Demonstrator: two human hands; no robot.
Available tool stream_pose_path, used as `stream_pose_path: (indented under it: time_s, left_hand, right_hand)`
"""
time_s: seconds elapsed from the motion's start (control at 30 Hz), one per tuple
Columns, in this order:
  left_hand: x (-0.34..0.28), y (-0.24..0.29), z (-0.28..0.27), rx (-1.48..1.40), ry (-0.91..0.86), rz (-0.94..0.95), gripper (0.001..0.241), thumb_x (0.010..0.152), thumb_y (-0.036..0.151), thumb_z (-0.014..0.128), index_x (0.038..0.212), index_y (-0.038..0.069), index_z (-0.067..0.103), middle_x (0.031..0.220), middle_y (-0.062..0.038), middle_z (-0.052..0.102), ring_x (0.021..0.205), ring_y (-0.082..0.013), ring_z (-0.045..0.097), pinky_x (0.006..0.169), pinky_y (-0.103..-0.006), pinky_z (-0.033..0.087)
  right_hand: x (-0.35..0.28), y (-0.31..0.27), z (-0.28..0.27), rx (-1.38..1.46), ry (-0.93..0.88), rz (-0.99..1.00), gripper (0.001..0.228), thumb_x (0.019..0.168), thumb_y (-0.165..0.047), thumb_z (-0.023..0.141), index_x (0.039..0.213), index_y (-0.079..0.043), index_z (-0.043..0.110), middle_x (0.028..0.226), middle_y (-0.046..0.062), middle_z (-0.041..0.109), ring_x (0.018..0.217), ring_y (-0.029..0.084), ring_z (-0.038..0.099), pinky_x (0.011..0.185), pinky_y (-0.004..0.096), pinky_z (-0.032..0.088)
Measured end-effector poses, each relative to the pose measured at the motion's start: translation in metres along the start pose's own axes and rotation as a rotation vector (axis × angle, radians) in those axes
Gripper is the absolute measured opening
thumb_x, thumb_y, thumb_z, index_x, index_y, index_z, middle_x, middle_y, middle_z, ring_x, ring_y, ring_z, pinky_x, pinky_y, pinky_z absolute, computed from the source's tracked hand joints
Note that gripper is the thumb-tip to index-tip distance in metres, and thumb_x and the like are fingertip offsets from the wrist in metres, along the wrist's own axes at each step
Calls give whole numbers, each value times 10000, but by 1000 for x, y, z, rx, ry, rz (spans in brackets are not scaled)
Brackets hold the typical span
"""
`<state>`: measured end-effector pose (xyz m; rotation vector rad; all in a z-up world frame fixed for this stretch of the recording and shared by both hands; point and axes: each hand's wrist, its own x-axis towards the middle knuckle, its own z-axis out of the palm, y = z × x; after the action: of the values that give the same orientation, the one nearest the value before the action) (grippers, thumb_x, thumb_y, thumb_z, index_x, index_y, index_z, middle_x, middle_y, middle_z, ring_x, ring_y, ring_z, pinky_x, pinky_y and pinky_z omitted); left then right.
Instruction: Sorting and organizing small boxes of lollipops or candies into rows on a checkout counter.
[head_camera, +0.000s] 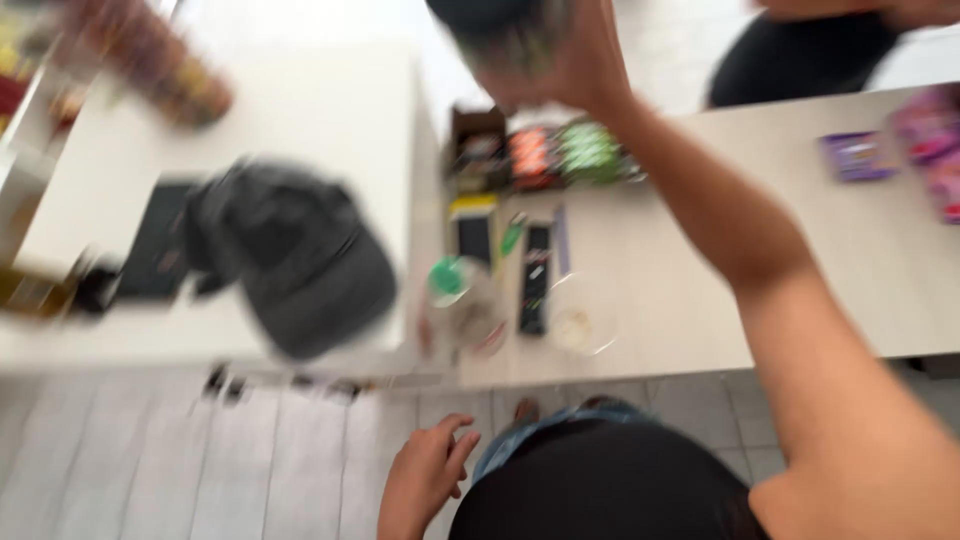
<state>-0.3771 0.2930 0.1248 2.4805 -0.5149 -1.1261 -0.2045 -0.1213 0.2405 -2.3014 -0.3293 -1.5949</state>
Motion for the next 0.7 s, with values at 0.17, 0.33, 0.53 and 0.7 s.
stream_pose_path:
  time_s: [0.17, 0.33, 0.53, 0.7]
  left_hand:
    - [16, 70, 4, -363, 412, 899, 160, 969, 189, 643, 1073, 184, 766, 627, 52, 713, 523, -40, 701, 568, -203, 535]
    - [39, 160, 27, -339, 386, 1194, 143, 1001, 112, 620, 1076, 134, 740, 545, 56, 592, 446, -58, 510, 499, -195, 431]
    - [122, 283, 97, -142, 630, 1373, 335, 888, 197, 737, 1220, 241, 736, 1010, -23, 732, 906, -303, 727, 779, -416, 590]
    - [155, 331, 125, 356, 554, 1446, 744, 867, 648, 673, 1522, 333, 515, 1611, -108, 415, 1486, -525, 301, 1133, -670, 337]
  right_hand:
    - [-119, -8, -147, 110, -98, 375, 1091, 663, -280, 989, 1496, -21, 333, 1465, 194, 419, 1382, 369, 436, 1214, 444, 348]
    - [-278, 4, -209, 155, -48, 898, 1117, 519, -307, 976, 1429, -51, 381, 1351, 154, 562, 1255, 266, 539, 1082, 366, 456]
    - [-356, 18, -266, 290, -188, 1001, 1298, 356, -339, 1091, 1449, -77, 442, 1340, 212, 569, 1281, 371, 567, 1090, 541, 426]
    - [-345, 24, -298, 815, -402, 770, 1312, 412, -217, 1079, 1512, -5, 396, 1471, 182, 508, 1389, 292, 474, 1201, 465, 356]
